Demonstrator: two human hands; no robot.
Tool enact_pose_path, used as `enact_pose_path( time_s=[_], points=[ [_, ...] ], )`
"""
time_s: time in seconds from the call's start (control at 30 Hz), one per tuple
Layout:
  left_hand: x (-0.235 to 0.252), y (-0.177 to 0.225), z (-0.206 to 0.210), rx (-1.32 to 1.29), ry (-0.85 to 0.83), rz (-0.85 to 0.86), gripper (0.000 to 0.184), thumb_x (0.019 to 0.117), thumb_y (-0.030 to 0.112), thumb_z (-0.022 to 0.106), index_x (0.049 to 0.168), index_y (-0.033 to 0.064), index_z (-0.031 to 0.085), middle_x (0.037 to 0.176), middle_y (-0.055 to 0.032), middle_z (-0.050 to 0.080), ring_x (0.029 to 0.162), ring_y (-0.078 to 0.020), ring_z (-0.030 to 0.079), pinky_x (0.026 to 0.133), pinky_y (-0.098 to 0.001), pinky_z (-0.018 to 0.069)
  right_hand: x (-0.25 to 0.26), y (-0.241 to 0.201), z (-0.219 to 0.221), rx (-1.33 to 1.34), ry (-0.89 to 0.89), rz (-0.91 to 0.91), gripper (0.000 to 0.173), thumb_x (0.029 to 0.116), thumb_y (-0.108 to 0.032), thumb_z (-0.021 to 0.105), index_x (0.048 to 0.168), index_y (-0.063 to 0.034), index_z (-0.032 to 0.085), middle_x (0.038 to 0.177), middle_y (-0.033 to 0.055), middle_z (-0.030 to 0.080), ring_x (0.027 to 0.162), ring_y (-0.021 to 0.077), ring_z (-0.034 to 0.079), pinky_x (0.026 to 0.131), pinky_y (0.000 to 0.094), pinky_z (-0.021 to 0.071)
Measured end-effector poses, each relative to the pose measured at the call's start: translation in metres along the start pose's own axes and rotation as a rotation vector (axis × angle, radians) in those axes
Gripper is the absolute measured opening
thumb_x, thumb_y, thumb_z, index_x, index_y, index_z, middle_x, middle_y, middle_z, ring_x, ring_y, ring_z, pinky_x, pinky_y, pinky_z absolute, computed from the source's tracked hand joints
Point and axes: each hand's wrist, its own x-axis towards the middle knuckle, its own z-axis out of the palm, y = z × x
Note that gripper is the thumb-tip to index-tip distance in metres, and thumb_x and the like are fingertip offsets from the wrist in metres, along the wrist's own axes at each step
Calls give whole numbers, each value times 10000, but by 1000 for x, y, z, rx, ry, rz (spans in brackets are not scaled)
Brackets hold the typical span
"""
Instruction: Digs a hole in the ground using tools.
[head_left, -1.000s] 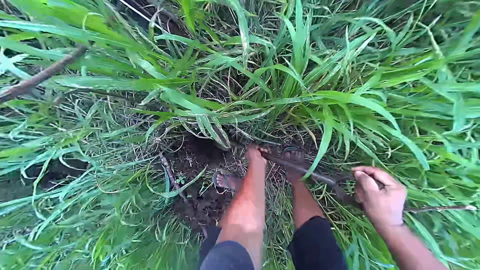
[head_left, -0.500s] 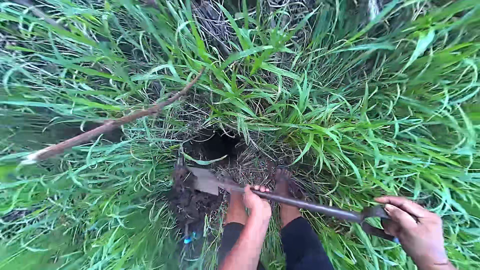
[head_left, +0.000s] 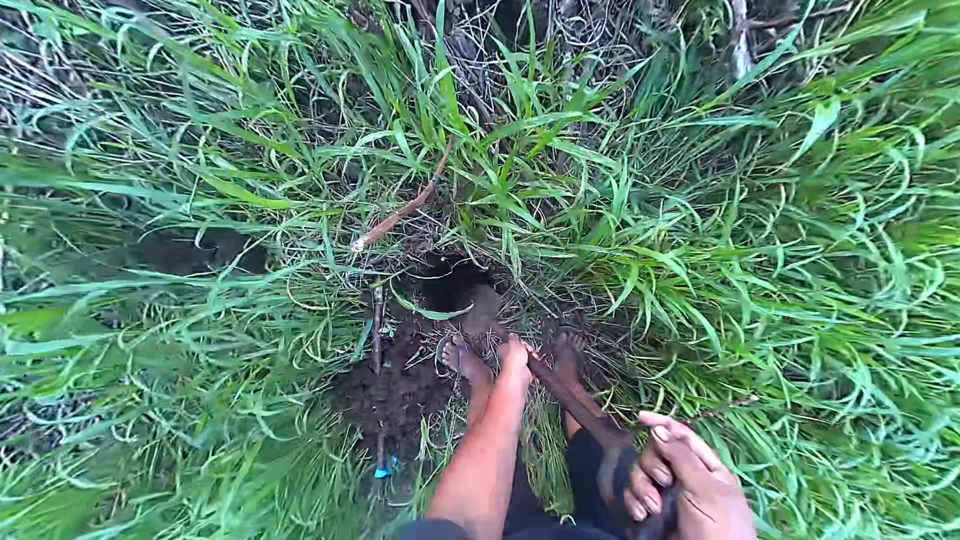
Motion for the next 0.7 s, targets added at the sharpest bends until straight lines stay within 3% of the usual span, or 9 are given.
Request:
enact_pose_path(
  time_s=[0.2,0.27,0.33,0.47,0.6,0.7],
  points=[
    [118,17,-19,520,16,28,388,1119,315,370,1076,-6,583,732,-75,549,563,-178,537,544,-354,508,60,89,48,61,182,-16,241,1079,-150,453,1219,-20,600,551,3,466,381,126,461,357,328,472],
    [136,15,-8,649,64,26,344,1103,270,410,1146,-22,587,807,-118,583,615,-212,571,588,-391,536,75,99,37,12,231,-40,243,1076,-134,439,1207,-19,608,541,-2,463,374,124,458,352,325,470],
    [145,6,-6,804,97,24,344,1075,234,460,1214,-42,610,957,-196,643,752,-281,632,705,-463,564,82,108,19,-35,262,-47,249,1065,-112,431,1195,-14,620,540,-4,471,374,122,463,353,325,476],
    [158,-2,3,873,92,67,350,1091,248,431,1190,-37,608,913,-178,636,706,-263,629,666,-446,568,95,112,-2,-51,219,-90,252,1042,-73,443,1193,-13,636,550,-8,503,393,126,492,379,330,499],
    [157,-12,10,924,143,86,418,1118,290,378,1252,-43,593,998,-215,642,788,-294,649,725,-470,571,100,127,-32,-89,189,-144,243,1028,-55,470,1187,-23,652,564,-24,524,412,120,509,402,331,513],
    [161,-33,11,1030,194,136,457,1115,305,385,1277,-65,599,1143,-278,654,988,-370,672,868,-540,562,111,148,-72,-165,270,-149,240,1017,-57,490,1183,5,652,578,-16,545,414,115,517,395,322,512]
  ],
)
